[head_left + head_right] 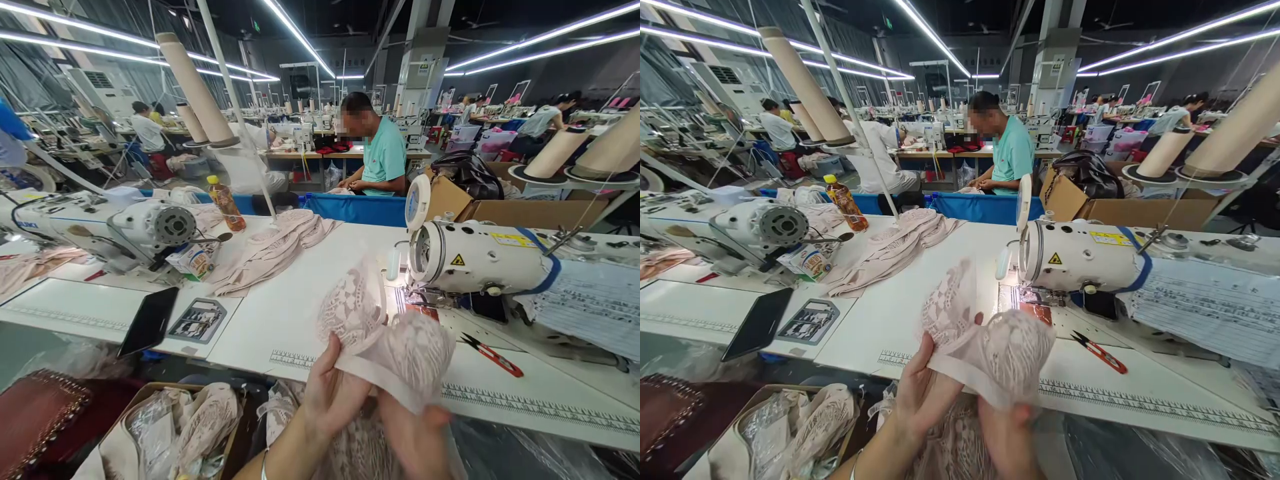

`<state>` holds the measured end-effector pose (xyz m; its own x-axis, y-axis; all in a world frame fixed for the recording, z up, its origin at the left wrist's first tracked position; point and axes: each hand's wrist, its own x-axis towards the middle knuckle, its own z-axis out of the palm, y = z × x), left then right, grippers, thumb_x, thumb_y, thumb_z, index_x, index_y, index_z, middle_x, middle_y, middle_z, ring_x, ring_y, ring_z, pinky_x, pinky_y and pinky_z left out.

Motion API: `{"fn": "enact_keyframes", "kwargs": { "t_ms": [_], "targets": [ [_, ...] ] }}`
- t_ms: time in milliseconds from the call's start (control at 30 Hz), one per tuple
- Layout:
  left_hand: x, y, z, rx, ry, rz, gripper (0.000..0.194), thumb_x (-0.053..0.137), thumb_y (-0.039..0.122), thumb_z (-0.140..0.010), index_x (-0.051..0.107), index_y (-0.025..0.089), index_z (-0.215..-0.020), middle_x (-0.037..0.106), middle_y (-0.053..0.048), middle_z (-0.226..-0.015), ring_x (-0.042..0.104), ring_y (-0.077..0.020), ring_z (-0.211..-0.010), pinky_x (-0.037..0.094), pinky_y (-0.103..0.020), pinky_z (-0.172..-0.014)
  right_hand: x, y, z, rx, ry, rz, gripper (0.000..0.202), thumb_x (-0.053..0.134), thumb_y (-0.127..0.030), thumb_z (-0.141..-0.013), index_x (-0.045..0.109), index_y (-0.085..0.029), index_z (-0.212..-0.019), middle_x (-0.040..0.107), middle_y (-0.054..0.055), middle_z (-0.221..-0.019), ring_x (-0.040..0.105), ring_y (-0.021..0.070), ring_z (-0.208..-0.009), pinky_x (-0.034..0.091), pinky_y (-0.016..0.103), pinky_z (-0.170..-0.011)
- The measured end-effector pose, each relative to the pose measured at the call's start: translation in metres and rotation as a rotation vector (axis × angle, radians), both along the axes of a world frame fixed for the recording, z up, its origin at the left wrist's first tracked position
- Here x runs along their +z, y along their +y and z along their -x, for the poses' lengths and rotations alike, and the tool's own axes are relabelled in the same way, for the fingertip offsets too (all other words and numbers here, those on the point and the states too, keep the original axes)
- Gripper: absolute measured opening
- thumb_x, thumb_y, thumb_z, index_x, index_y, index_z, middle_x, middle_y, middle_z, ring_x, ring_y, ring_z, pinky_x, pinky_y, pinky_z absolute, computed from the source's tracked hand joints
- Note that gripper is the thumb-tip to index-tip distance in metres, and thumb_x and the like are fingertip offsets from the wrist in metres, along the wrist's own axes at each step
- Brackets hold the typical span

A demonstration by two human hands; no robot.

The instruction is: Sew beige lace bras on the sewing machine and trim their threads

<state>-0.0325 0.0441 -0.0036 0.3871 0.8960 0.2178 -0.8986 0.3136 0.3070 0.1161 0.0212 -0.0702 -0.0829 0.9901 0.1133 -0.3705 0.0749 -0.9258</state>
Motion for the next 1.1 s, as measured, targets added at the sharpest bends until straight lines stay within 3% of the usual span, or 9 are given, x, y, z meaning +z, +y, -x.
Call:
{"fn": "enact_keyframes", "kwargs": {
  "t_ms": [67, 133, 233, 433, 600, 800, 1100],
  "targets": [
    [-0.009, 0.000, 0.008, 0.064, -0.028, 0.015, 0.050, 0.041, 0.044, -0.103, 0.064, 0.014, -0.136, 0.054, -0.012, -0.149, 0.036, -0.0267, -0.149, 0.008, -0.044, -0.129, 0.011, 0.010, -0.017, -0.077, 0.151, 0.069, 0.056, 0.034, -0.073, -0.095, 0.061, -0.043, -0.134, 0.067, 0.000, -0.135, 0.059, 0.0246, -0.126, 0.048, 0.048, -0.108],
    [-0.017, 0.002, 0.019, 0.128, -0.062, 0.042, 0.048, 0.035, 0.043, -0.105, 0.066, 0.020, -0.134, 0.059, -0.008, -0.144, 0.042, -0.0221, -0.146, 0.008, -0.040, -0.129, 0.020, 0.017, -0.036, -0.160, 0.290, 0.122, 0.039, 0.041, -0.062, -0.099, 0.063, -0.050, -0.129, 0.070, -0.006, -0.130, 0.063, 0.0203, -0.122, 0.052, 0.042, -0.103],
    [-0.025, 0.008, 0.032, 0.122, -0.067, 0.095, 0.052, 0.025, 0.039, -0.107, 0.067, 0.024, -0.133, 0.064, -0.003, -0.138, 0.047, -0.0146, -0.141, 0.008, -0.031, -0.128, 0.026, 0.024, -0.057, -0.220, 0.334, 0.104, 0.032, 0.047, -0.051, -0.100, 0.063, -0.053, -0.127, 0.070, -0.009, -0.130, 0.064, 0.0174, -0.122, 0.057, 0.037, -0.094],
    [-0.026, 0.016, 0.028, 0.108, -0.132, 0.255, 0.055, 0.020, 0.037, -0.109, 0.067, 0.020, -0.132, 0.068, -0.005, -0.132, 0.055, -0.0140, -0.135, 0.014, -0.033, -0.128, 0.021, 0.033, -0.071, -0.206, 0.345, 0.107, 0.023, 0.061, -0.043, -0.094, 0.074, -0.044, -0.114, 0.075, -0.006, -0.121, 0.069, 0.0163, -0.114, 0.056, 0.032, -0.098],
    [-0.024, 0.017, 0.022, 0.128, -0.155, 0.361, 0.052, 0.022, 0.035, -0.109, 0.050, 0.014, -0.148, 0.068, -0.009, -0.132, 0.056, -0.0146, -0.134, 0.019, -0.032, -0.127, 0.017, 0.035, -0.072, -0.212, 0.415, 0.127, 0.024, 0.061, -0.035, -0.095, 0.076, -0.039, -0.113, 0.075, -0.003, -0.120, 0.067, 0.0143, -0.116, 0.054, 0.028, -0.101],
    [-0.021, 0.015, 0.018, 0.130, -0.172, 0.375, 0.058, 0.025, 0.035, -0.107, 0.031, 0.007, -0.157, 0.056, -0.015, -0.146, 0.047, -0.0182, -0.142, 0.018, -0.035, -0.127, 0.018, 0.036, -0.065, -0.341, 0.676, 0.224, 0.040, 0.048, -0.018, -0.091, 0.073, -0.031, -0.120, 0.077, 0.001, -0.116, 0.071, 0.0124, -0.108, 0.060, 0.025, -0.086],
    [-0.023, 0.016, 0.020, 0.107, -0.171, 0.368, 0.058, 0.023, 0.031, -0.104, 0.038, 0.004, -0.154, 0.061, -0.015, -0.140, 0.054, -0.0184, -0.137, 0.021, -0.033, -0.126, 0.025, 0.037, -0.061, -0.315, 0.746, 0.214, 0.037, 0.049, -0.017, -0.091, 0.076, -0.029, -0.112, 0.078, 0.003, -0.112, 0.074, 0.0134, -0.102, 0.060, 0.028, -0.086]
  ]
}}
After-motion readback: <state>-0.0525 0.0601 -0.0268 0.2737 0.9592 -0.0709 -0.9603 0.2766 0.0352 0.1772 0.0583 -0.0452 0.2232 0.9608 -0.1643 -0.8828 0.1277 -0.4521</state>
